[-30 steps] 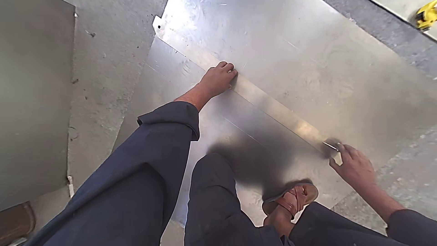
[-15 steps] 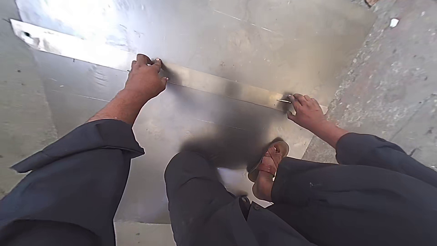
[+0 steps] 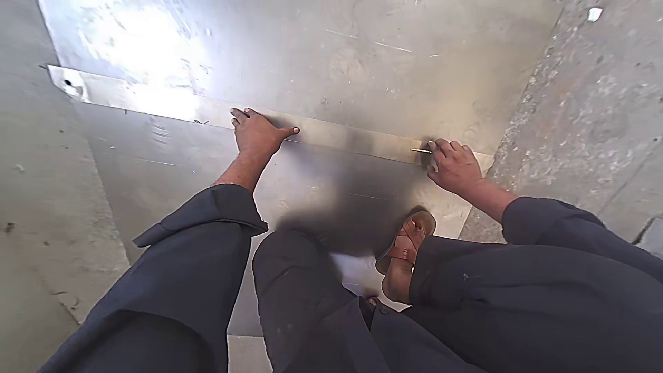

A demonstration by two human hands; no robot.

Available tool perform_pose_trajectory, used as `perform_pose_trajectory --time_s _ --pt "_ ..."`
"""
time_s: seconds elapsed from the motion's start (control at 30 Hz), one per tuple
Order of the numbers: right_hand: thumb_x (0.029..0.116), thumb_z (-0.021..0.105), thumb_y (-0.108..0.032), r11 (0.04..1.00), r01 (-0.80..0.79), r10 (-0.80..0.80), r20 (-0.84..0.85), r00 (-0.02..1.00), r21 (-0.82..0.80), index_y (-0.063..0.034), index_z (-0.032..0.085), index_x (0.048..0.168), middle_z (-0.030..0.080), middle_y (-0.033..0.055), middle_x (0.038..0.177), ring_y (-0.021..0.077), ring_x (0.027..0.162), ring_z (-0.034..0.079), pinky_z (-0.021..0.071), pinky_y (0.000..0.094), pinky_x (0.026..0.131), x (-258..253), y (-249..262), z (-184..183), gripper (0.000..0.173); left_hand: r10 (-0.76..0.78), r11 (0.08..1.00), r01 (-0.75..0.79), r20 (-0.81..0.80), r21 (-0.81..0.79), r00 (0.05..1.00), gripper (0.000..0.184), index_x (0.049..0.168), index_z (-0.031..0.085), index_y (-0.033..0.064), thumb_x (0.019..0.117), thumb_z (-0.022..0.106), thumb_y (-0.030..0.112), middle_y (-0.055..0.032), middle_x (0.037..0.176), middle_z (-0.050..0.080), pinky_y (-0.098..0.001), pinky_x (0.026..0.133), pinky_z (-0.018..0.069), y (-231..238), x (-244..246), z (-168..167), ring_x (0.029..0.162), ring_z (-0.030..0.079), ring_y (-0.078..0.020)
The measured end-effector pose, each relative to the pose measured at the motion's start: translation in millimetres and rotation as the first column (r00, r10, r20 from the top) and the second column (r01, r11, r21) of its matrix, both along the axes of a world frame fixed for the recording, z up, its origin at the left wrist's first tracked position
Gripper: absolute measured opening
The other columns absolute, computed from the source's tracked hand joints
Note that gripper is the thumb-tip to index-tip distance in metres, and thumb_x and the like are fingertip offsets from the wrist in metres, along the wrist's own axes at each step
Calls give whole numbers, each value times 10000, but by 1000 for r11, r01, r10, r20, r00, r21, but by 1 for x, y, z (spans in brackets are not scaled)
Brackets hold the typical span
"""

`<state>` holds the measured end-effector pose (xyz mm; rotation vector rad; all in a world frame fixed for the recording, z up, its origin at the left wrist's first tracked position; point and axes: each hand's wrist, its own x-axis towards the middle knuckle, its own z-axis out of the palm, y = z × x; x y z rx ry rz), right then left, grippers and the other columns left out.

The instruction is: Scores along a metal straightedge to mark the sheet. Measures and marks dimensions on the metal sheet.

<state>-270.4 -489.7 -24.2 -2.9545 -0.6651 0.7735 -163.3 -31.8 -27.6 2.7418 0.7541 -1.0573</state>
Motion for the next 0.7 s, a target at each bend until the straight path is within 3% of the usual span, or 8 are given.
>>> perform_pose_trajectory --time_s 0.07,0.1,0.17,0.23,0.3,0.43,0.6,0.7 --pt "903 686 -279 1000 -1 1 6 1000 2 47 540 1429 601 241 1354 420 1088 631 502 538 782 -1 0 0 636 10 1000 -10 -11 8 1000 911 1314 516 -183 855 761 565 -390 1512 372 -663 1037 464 -22 -3 11 1343 481 -530" --pt "896 701 -281 1000 1 -1 15 1000 4 48 545 1424 605 242 1350 422 1085 634 507 540 776 1 0 -1 641 21 1000 -21 -15 6 1000 817 1287 543 -178 900 728 517 -382 1507 385 -647 1029 481 -34 -5 13 1336 497 -517" --pt "894 706 -280 1000 4 -4 17 1000 3 46 548 1425 606 240 1352 420 1084 635 510 539 774 1 0 -1 643 47 999 -48 -16 -16 999 972 1385 444 -199 873 739 573 -390 1577 280 -602 1088 452 -50 -12 12 1420 412 -512" --pt "889 707 -271 1000 3 -3 21 1000 12 50 552 1418 607 246 1345 421 1075 637 507 539 765 0 0 -1 638 78 996 -79 -12 -34 997 1328 1515 239 -192 725 786 725 -381 1643 114 -565 1202 314 -58 -19 3 1527 221 -497" --pt "885 732 -273 999 24 -24 -14 1000 25 48 542 1431 598 261 1358 447 1106 627 508 573 802 -1 -2 5 662 104 994 -103 19 -48 994 1472 1552 146 -176 643 801 777 -374 1658 43 -581 1240 225 -67 -26 -3 1555 122 -497" --pt "951 661 -327 998 28 -24 -69 997 60 41 551 1419 588 302 1364 514 1129 619 501 651 838 9 6 15 605 133 991 -132 8 -30 991 1443 1572 148 -143 659 796 768 -344 1675 20 -645 1225 205 -65 -24 4 1566 105 -477" --pt "1056 424 -122 982 134 -113 -157 981 132 4 645 1334 646 298 1231 505 1147 619 486 653 936 47 13 29 377 177 984 -177 -68 6 982 1517 1579 138 -133 593 796 814 -331 1680 33 -630 1227 209 -70 -15 0 1567 122 -460" --pt "1083 443 -129 974 -37 70 -145 987 224 -39 621 1384 699 278 1082 490 976 696 541 652 835 103 57 49 361 164 986 -164 -104 12 981 1522 1578 123 -139 597 786 818 -340 1677 26 -615 1235 199 -70 -11 0 1567 114 -466"
